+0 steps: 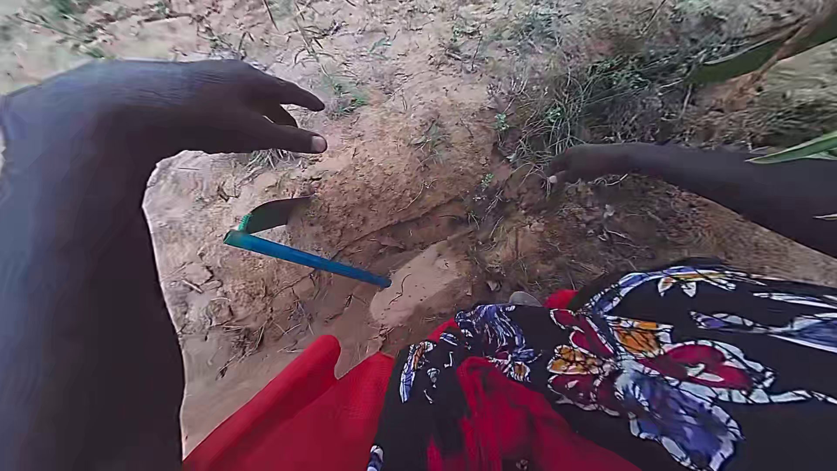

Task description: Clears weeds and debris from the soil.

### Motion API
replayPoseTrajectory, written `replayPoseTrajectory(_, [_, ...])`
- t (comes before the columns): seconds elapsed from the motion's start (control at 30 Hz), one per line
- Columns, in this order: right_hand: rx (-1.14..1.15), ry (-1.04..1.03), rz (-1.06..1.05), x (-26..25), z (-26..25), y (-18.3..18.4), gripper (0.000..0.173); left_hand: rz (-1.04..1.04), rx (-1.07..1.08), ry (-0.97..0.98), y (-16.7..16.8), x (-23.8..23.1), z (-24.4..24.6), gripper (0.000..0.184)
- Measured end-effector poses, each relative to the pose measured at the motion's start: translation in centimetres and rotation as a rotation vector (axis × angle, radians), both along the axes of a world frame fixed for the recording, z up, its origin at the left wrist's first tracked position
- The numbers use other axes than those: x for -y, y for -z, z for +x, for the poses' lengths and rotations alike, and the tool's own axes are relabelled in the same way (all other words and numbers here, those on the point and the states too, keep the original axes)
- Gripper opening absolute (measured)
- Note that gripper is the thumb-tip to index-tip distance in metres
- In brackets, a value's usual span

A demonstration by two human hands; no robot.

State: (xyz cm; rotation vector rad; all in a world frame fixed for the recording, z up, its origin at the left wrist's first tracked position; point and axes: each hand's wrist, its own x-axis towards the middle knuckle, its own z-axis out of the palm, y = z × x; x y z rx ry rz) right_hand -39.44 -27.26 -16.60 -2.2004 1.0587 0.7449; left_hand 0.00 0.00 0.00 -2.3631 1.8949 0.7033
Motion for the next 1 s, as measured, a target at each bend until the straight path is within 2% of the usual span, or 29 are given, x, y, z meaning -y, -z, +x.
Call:
replayPoseTrajectory(0.07, [0.028,0.02,-0.016,1.5,-1.1,1.9,0.034,0.193,-0.031,0.112,-0.3,1.4,0.7,0.078])
replayPoseTrajectory(0.1, [0.035,0.021,-0.014,1.9,-1.7,2.5,0.033,0.21,-0.058,0.138,0.2,1.6,0.8,0.077])
replayPoseTrajectory(0.27, [0.076,0.109,0.043,1.1,-3.5,4.6,0.03,0.055,-0.178,0.052,5.3,2.0,2.7,0.062])
replayPoseTrajectory(0.4, [-0.023,0.134,0.026,0.4,-2.7,3.6,0.032,0.189,-0.136,0.137,6.3,4.3,2.5,0.066])
replayPoseTrajectory(0.5, [0.107,0.179,-0.003,1.4,-3.9,5.7,0.031,0.164,-0.12,0.158,9.6,6.1,3.2,0.064])
replayPoseTrajectory(0.57, [0.218,0.221,0.014,1.9,-4.5,7.0,0.027,0.139,-0.134,0.145,11.8,6.8,3.1,0.067])
replayPoseTrajectory(0.67, [0.151,0.351,0.076,0.6,-2.8,6.3,0.023,0.205,-0.097,-0.005,14.6,8.3,0.2,0.059])
replayPoseTrajectory(0.77, [0.257,0.277,0.108,0.7,-3.5,9.3,0.025,0.267,-0.044,-0.037,18.0,9.9,-1.6,0.074])
replayPoseTrajectory(0.87, [0.363,0.186,0.098,-0.5,-2.3,11.7,0.025,0.094,-0.155,-0.14,23.0,11.5,-1.1,0.084])
replayPoseTrajectory(1.0, [0.477,-0.049,-0.02,-2.2,1.1,15.6,0.028,-0.215,-0.208,-0.448,28.8,13.5,-0.2,0.083])
